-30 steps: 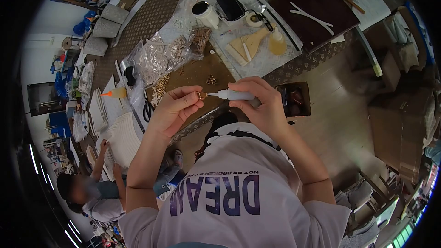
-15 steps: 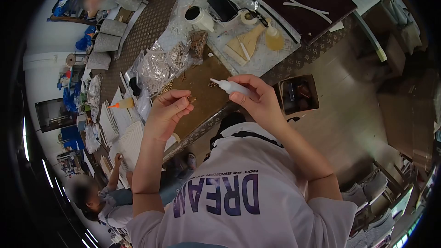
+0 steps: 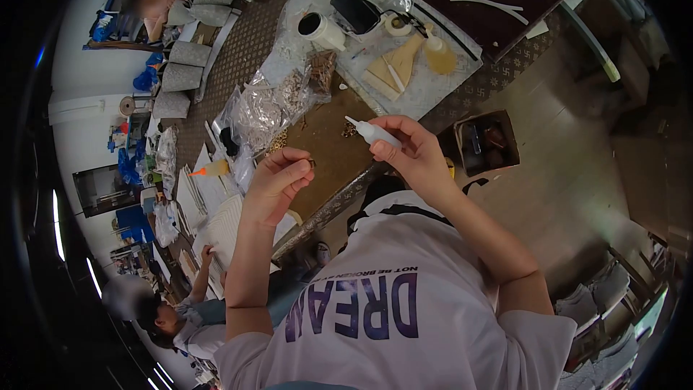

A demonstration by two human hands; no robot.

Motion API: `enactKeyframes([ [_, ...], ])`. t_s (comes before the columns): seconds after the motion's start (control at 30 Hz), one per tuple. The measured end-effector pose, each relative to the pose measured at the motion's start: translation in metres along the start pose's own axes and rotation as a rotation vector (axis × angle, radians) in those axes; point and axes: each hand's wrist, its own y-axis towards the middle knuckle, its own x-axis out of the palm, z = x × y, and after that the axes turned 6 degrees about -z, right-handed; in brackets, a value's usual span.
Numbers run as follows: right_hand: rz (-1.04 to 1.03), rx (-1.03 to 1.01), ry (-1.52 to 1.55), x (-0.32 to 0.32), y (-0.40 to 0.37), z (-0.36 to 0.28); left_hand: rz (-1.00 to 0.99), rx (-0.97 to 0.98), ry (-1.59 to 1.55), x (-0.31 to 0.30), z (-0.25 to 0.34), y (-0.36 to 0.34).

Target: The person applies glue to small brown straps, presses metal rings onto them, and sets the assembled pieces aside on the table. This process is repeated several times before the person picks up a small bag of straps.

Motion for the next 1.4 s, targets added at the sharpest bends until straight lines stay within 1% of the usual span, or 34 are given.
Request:
enactKeyframes([
  [0.2, 0.007, -0.026, 0.001, -0.001, -0.001, 0.003, 0.001, 0.002, -0.009, 0.000, -0.005, -0.002],
  [0.4, 0.003, -0.011, -0.014, 0.001, -0.005, 0.002, 0.047, 0.016, -0.007, 0.005, -0.006, -0.004],
  [0.5, -0.013, -0.051, 0.021, 0.001, -0.005, 0.004, 0.029, 0.033, -0.021, 0.004, -0.007, -0.005],
  [0.8, -0.002, 0.009, 0.067, 0.000, -0.003, 0.012, 0.032, 0.080, -0.022, -0.005, -0.016, -0.010],
  [0.9, 0.016, -0.042, 0.062, 0.002, 0.000, 0.017, 0.036, 0.091, -0.012, -0.011, -0.019, -0.011],
  [1.03, -0.013, -0.087, 0.020, 0.002, 0.009, 0.028, 0.068, 0.164, -0.077, -0.016, -0.024, -0.014],
  [1.1, -0.037, -0.100, -0.019, 0.003, 0.015, 0.035, 0.091, 0.196, -0.101, -0.021, -0.028, -0.016],
  [1.2, -0.083, -0.112, -0.037, 0.007, 0.029, 0.051, 0.169, 0.246, -0.021, -0.036, -0.040, -0.019],
  [1.3, -0.096, -0.044, -0.114, 0.012, 0.049, 0.074, 0.290, 0.333, 0.008, -0.053, -0.061, -0.019],
  [1.4, -0.130, 0.009, -0.186, 0.010, 0.077, 0.111, 0.438, 0.409, 0.065, -0.091, -0.100, -0.015],
])
